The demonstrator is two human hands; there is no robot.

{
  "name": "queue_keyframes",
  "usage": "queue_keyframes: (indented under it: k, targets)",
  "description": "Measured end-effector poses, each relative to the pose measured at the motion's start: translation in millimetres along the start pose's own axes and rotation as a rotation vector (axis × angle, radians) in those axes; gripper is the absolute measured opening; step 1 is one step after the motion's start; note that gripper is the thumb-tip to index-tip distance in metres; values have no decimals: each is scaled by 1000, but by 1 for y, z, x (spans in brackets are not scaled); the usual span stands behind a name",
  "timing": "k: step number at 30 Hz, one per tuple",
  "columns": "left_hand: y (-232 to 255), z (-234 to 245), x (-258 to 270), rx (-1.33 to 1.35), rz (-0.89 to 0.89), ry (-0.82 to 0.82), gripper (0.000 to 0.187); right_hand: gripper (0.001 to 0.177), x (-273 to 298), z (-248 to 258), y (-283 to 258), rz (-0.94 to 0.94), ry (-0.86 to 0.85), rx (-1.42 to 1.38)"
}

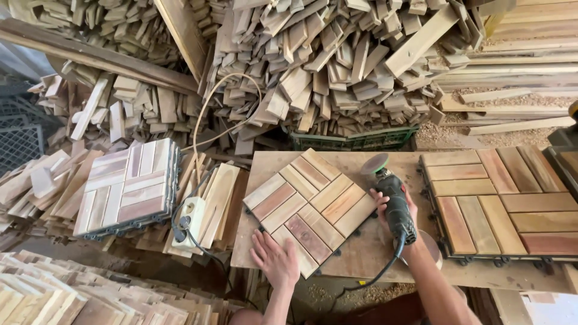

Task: The person uses a handheld electric sander to smooth the surface of a wooden block composed of multiple smaller pieces. The person moves the sander across the wood in a consistent pattern while holding the block steady with the other hand.

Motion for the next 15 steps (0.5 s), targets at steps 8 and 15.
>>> queue_keyframes:
  k: [8, 15]
  targets:
    - [6, 9, -6, 55, -27, -35, 82, 102, 23, -29, 65, 60, -249, -260]
    - [-2, 10, 2, 45, -17, -39, 83, 87, 68, 1, 124, 118, -105, -90]
Point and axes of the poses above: each hand's wrist, its own x-axis away from the middle knuckle, its own z-axis out of the back of the hand, y = z × x, the point moved 6 cm from there along -x, towards the middle knuckle, and after that the axes turned 8 degrees about -x, right-handed, at the moved point
